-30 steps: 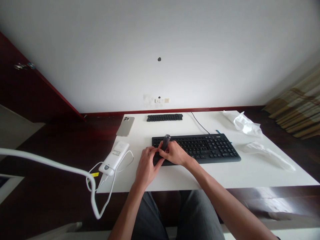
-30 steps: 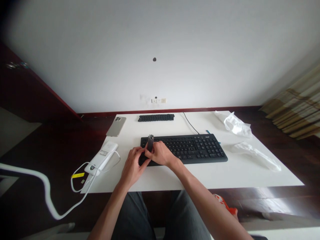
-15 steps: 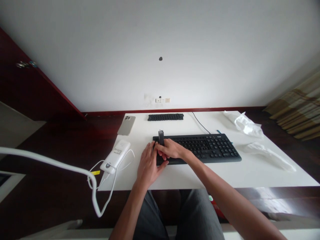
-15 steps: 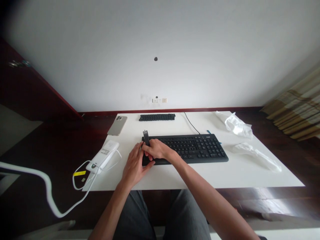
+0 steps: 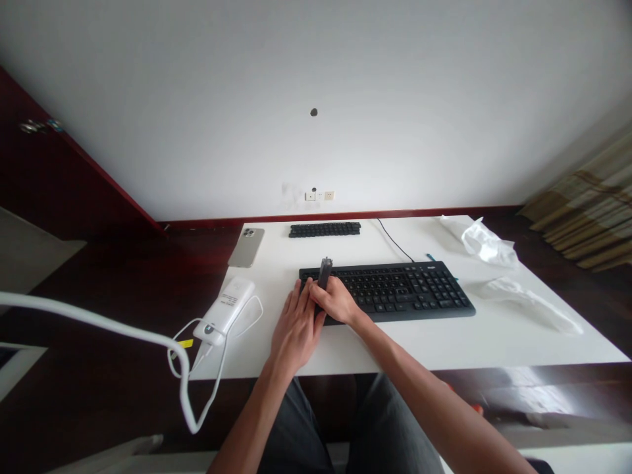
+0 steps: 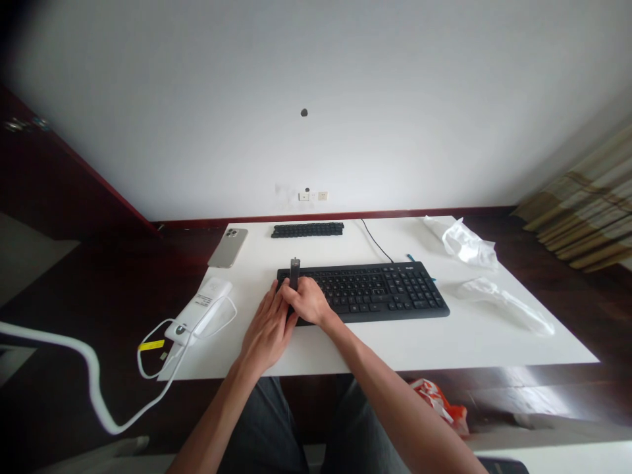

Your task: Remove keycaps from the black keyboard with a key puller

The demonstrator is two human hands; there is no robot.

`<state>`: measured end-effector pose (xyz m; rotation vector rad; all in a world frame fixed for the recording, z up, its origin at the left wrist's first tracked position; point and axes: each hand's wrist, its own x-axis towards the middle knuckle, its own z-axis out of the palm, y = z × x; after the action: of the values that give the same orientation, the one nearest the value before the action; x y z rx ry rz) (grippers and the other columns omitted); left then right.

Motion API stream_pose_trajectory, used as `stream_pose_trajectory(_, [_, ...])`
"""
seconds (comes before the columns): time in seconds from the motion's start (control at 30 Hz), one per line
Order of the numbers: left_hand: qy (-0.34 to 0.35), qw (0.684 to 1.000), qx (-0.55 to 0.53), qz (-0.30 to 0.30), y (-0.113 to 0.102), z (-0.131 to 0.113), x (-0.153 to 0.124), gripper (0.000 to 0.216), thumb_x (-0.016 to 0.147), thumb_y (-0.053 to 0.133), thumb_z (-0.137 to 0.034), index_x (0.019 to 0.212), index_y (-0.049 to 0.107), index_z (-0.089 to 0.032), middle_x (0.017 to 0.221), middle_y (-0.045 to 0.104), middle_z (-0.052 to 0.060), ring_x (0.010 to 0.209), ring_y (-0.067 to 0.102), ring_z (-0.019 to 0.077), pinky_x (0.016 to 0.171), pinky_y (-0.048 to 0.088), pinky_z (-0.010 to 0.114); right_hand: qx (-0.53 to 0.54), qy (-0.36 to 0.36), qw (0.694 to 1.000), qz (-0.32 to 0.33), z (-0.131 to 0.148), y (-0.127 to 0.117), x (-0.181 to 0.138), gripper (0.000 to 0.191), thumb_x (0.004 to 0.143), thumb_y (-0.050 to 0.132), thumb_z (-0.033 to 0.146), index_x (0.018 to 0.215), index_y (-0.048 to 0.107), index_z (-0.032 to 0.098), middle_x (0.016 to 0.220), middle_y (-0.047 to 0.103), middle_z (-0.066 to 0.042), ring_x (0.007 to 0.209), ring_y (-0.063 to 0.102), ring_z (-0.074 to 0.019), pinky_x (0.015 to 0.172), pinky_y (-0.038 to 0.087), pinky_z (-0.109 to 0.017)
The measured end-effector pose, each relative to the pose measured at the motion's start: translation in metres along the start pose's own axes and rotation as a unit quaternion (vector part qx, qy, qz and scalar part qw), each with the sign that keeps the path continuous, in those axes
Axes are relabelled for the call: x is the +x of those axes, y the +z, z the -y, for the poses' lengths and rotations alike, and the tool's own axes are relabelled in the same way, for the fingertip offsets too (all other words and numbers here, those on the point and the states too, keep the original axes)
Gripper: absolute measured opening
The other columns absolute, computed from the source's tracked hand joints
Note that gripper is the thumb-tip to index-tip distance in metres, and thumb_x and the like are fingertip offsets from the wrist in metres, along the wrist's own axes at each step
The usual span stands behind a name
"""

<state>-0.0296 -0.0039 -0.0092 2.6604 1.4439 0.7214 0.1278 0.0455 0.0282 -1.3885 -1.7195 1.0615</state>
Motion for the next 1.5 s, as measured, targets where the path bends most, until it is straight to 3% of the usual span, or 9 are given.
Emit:
stream_pose_trajectory(0.23, [-0.054, 0.999, -0.002, -0.003, 0.005, -0.011, 0.009, 0.057, 0.108, 0.039, -0.023, 0.164, 0.032, -0.014, 0.167, 0.041, 0.015, 0.160, 0.026, 0.0342, 0.122, 0.042, 0.055, 0.018, 0.005, 1.000, -0.007, 0.001, -0.001, -0.001, 0.038, 0.090, 0.051, 0.037, 0.056, 0.044, 0.020, 0.053, 0.044, 0.001, 0.056, 0.041, -0.0115, 0.054, 0.033, -0.024])
stream_pose_trajectory(0.43, [-0.051, 0.998, -0.010, -0.025, 0.006, -0.016, 0.011, 0.058, 0.106, 0.042, -0.020, 0.163, 0.036, -0.013, 0.165, 0.043, 0.018, 0.159, 0.028, 0.0349, 0.125, 0.038, 0.060, 0.042, 0.005, 0.999, -0.003, -0.004, 0.000, -0.003, 0.036, 0.088, 0.053, 0.036, 0.058, 0.043, 0.020, 0.055, 0.043, 0.001, 0.057, 0.041, -0.0119, 0.053, 0.033, -0.024])
stream_pose_trajectory(0.6, [-0.056, 0.997, -0.023, -0.055, 0.011, -0.015, 0.018, 0.065, 0.105, 0.043, -0.017, 0.167, 0.027, -0.018, 0.166, 0.042, 0.015, 0.155, 0.039, 0.0333, 0.124, 0.040, 0.060, 0.055, 0.007, 0.998, 0.001, -0.006, -0.001, -0.002, 0.034, 0.086, 0.055, 0.036, 0.059, 0.042, 0.021, 0.056, 0.041, 0.001, 0.058, 0.039, -0.0120, 0.052, 0.031, -0.024])
stream_pose_trajectory(0.83, [-0.022, 0.999, -0.001, -0.032, 0.022, -0.009, 0.023, 0.066, 0.104, 0.039, -0.010, 0.168, 0.021, -0.014, 0.165, 0.043, 0.018, 0.158, 0.034, 0.0285, 0.128, 0.034, 0.056, 0.059, 0.000, 0.998, -0.008, -0.007, -0.002, -0.002, 0.034, 0.086, 0.055, 0.038, 0.060, 0.041, 0.020, 0.057, 0.039, 0.002, 0.059, 0.038, -0.0121, 0.053, 0.032, -0.025])
stream_pose_trajectory(1.27, [0.009, 0.999, 0.031, -0.040, 0.019, -0.010, 0.022, 0.076, 0.104, 0.037, -0.007, 0.170, 0.000, -0.014, 0.164, 0.042, 0.022, 0.156, 0.036, 0.0290, 0.128, 0.036, 0.057, 0.033, 0.005, 0.999, -0.018, -0.009, 0.000, -0.001, 0.038, 0.089, 0.053, 0.037, 0.061, 0.034, 0.021, 0.059, 0.035, 0.003, 0.056, 0.031, -0.0095, 0.050, 0.027, -0.025])
stream_pose_trajectory(1.5, [0.012, 0.999, 0.023, -0.046, 0.017, -0.011, 0.022, 0.076, 0.104, 0.036, -0.008, 0.170, -0.002, -0.015, 0.164, 0.041, 0.023, 0.153, 0.042, 0.0300, 0.126, 0.038, 0.058, 0.047, -0.007, 0.999, -0.025, -0.011, 0.000, 0.000, 0.036, 0.088, 0.055, 0.034, 0.061, 0.035, 0.021, 0.058, 0.036, 0.003, 0.056, 0.032, -0.0096, 0.050, 0.028, -0.025])
